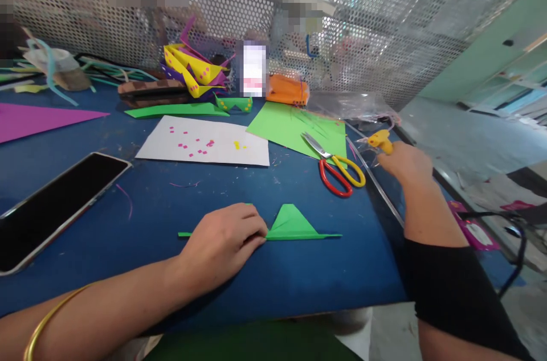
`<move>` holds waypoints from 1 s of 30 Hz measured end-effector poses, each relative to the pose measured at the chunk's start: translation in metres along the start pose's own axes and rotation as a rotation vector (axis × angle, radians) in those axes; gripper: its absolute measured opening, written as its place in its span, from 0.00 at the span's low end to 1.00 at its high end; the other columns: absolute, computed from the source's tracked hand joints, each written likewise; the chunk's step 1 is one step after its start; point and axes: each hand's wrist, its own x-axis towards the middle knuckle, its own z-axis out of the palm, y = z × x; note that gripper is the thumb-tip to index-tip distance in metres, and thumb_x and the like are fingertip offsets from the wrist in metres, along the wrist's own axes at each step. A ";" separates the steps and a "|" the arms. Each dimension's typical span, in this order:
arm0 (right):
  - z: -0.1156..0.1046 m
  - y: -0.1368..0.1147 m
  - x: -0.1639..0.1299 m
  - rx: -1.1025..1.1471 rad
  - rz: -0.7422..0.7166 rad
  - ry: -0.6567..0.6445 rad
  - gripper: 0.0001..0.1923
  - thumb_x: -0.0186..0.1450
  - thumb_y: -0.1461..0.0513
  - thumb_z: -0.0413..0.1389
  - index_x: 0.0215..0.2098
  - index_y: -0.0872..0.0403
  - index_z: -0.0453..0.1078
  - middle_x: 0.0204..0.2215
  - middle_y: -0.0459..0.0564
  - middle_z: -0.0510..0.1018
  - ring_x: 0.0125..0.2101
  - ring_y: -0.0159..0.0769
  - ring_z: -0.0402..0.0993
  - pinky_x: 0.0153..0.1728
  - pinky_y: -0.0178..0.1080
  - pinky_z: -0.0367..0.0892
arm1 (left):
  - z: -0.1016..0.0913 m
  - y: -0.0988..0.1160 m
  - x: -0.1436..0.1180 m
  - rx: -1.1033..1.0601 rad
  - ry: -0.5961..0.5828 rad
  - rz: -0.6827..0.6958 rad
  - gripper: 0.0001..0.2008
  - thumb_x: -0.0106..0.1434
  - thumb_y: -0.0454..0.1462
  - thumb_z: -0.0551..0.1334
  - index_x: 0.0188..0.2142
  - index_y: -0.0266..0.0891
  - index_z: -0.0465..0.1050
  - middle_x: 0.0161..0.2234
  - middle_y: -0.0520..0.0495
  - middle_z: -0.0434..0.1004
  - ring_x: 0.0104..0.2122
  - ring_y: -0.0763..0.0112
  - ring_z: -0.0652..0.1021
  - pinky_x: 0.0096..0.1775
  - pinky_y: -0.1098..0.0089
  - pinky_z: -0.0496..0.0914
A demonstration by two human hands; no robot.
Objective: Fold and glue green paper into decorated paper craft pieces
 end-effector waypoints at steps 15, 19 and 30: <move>0.004 0.002 -0.003 -0.016 -0.081 0.062 0.15 0.67 0.62 0.57 0.45 0.67 0.76 0.36 0.67 0.77 0.32 0.40 0.70 0.32 0.45 0.48 | -0.004 0.002 0.002 0.093 0.052 0.086 0.10 0.71 0.35 0.57 0.35 0.41 0.75 0.32 0.51 0.78 0.34 0.69 0.77 0.34 0.71 0.68; 0.002 -0.002 -0.006 -0.027 -0.089 0.073 0.15 0.67 0.65 0.56 0.47 0.69 0.75 0.40 0.70 0.77 0.37 0.44 0.71 0.33 0.45 0.49 | -0.004 0.003 0.002 0.097 0.060 0.091 0.12 0.72 0.33 0.55 0.35 0.41 0.76 0.32 0.51 0.78 0.34 0.70 0.77 0.34 0.71 0.68; -0.036 -0.019 -0.016 -0.022 0.047 0.189 0.20 0.70 0.64 0.52 0.55 0.73 0.68 0.49 0.77 0.74 0.51 0.56 0.71 0.40 0.48 0.57 | -0.003 0.001 0.001 0.101 0.059 0.072 0.12 0.72 0.34 0.55 0.35 0.42 0.76 0.32 0.51 0.78 0.34 0.70 0.77 0.33 0.71 0.67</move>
